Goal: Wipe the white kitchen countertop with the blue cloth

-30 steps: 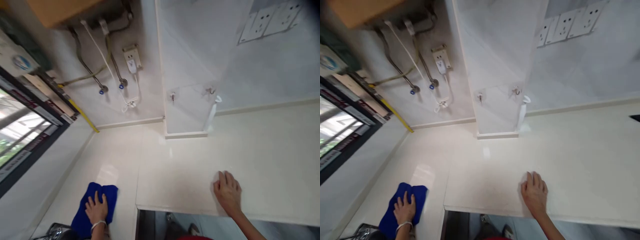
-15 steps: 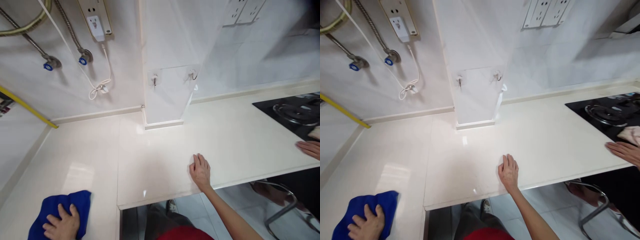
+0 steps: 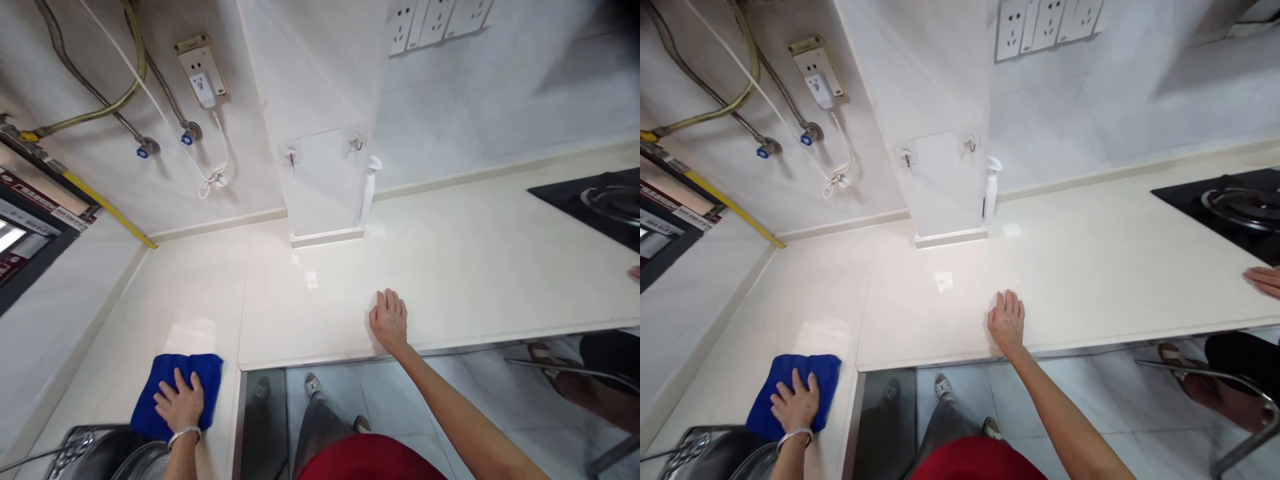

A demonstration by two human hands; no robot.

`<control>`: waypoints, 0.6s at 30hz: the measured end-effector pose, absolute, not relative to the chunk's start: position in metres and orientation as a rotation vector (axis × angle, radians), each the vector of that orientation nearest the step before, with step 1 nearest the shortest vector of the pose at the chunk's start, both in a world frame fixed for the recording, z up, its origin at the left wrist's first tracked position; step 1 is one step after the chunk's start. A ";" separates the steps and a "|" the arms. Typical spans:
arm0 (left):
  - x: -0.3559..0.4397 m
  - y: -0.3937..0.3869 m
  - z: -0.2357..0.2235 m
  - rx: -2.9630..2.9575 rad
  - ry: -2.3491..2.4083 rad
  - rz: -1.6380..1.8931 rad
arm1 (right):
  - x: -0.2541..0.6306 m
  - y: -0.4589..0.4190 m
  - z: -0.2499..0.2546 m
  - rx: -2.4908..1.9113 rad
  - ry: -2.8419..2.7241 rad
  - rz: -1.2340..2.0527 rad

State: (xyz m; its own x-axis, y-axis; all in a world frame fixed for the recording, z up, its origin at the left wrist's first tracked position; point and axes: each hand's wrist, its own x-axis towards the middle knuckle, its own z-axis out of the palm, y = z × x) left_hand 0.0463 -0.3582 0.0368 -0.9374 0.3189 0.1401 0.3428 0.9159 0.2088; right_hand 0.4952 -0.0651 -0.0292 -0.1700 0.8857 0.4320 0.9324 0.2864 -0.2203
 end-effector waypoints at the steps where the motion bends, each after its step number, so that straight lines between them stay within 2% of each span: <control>1: 0.049 -0.359 0.039 -0.511 -2.994 -0.346 | 0.496 -0.065 -0.028 -1.622 -2.096 -0.124; 18: 0.071 -0.367 0.039 -0.493 -2.999 -0.026 | 0.502 -0.072 -0.021 -1.510 -2.077 -0.214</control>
